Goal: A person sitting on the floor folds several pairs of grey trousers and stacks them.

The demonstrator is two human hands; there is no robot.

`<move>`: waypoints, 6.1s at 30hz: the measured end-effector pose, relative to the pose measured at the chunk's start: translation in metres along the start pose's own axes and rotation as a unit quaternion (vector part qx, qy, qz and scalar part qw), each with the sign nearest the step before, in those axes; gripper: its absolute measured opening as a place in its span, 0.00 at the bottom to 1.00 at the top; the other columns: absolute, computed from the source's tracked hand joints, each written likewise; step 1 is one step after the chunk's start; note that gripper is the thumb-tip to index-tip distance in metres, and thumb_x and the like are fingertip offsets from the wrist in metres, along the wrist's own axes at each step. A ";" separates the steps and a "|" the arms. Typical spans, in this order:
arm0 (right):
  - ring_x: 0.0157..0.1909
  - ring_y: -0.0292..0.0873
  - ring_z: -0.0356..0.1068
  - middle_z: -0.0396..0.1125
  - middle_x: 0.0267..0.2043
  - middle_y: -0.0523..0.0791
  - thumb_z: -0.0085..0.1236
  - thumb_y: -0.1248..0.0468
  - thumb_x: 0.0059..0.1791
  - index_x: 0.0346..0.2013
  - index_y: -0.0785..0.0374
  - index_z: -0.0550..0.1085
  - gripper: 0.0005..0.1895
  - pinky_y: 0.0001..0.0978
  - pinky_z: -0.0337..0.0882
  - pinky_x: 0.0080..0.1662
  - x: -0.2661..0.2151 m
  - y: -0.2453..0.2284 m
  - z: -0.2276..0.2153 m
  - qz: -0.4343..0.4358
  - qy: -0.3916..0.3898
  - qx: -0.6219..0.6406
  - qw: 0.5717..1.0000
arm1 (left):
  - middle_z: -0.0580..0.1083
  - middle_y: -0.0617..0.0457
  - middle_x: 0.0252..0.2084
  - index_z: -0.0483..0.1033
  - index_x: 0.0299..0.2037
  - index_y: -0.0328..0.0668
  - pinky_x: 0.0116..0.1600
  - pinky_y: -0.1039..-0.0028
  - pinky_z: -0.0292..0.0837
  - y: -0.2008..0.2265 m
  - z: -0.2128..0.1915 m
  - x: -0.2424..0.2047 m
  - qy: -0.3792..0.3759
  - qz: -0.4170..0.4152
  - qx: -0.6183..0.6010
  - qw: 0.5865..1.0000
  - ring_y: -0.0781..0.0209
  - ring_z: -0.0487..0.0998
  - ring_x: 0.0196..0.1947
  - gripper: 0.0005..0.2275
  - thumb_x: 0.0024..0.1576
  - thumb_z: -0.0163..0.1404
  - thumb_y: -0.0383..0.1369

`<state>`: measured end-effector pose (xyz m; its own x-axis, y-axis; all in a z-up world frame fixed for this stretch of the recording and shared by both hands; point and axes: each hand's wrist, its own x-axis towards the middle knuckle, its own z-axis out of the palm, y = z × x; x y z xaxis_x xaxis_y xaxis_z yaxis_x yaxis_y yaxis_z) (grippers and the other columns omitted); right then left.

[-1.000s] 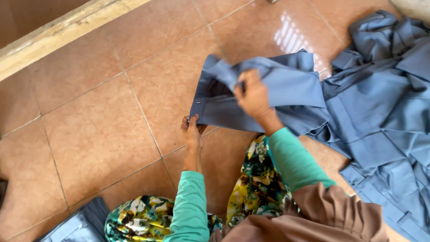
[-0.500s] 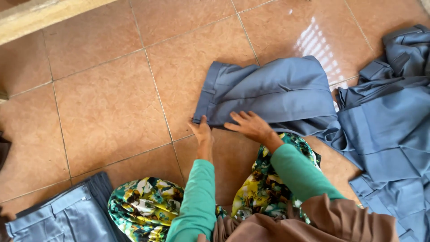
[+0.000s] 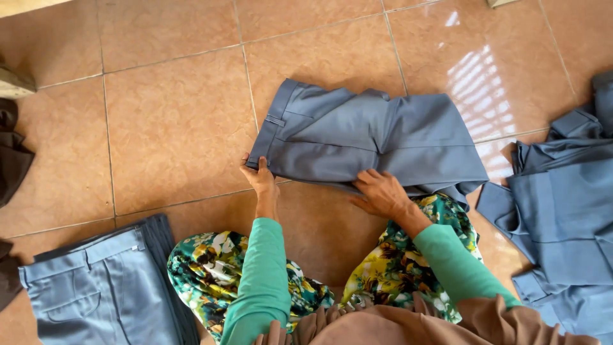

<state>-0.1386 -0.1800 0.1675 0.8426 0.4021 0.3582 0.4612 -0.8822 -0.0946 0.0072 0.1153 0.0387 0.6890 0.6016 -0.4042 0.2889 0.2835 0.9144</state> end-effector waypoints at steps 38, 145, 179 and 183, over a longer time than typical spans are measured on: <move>0.42 0.40 0.67 0.62 0.37 0.36 0.53 0.64 0.48 0.26 0.53 0.75 0.06 0.30 0.70 0.37 0.064 -0.069 0.054 0.036 0.012 0.031 0.999 | 0.68 0.30 0.63 0.65 0.68 0.41 0.62 0.41 0.64 0.013 -0.041 -0.100 0.020 -0.321 -0.125 0.939 0.31 0.71 0.61 0.42 0.50 0.59 0.62; 0.39 0.37 0.65 0.63 0.39 0.34 0.58 0.52 0.42 0.18 0.47 0.68 0.10 0.43 0.61 0.49 0.100 -0.133 0.064 0.151 0.179 -0.070 0.970 | 0.62 0.42 0.42 0.58 0.52 0.36 0.45 0.62 0.87 0.190 -0.110 0.005 -0.091 -0.218 -0.375 0.897 0.46 0.80 0.31 0.12 0.67 0.44 0.35; 0.43 0.60 0.73 0.68 0.41 0.51 0.52 0.82 0.41 0.45 0.57 0.70 0.23 0.47 0.72 0.49 0.086 0.049 -0.054 0.262 0.272 0.020 0.926 | 0.67 0.47 0.46 0.61 0.58 0.35 0.51 0.65 0.82 0.181 -0.095 -0.019 -0.196 -0.231 -0.197 0.933 0.51 0.79 0.40 0.23 0.66 0.44 0.48; 0.48 0.56 0.62 0.68 0.50 0.55 0.42 0.87 0.40 0.52 0.73 0.74 0.28 0.44 0.65 0.53 0.082 0.037 -0.137 0.167 0.262 0.001 0.951 | 0.75 0.42 0.53 0.72 0.56 0.30 0.60 0.60 0.71 0.177 -0.084 -0.034 -0.258 -0.180 -0.292 0.903 0.50 0.77 0.52 0.22 0.61 0.48 0.43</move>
<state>-0.0901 -0.2132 0.3206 0.6887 -0.0782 0.7208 0.1925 -0.9388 -0.2857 -0.0204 0.2078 0.2125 0.8820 0.0063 -0.4713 0.2598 0.8278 0.4973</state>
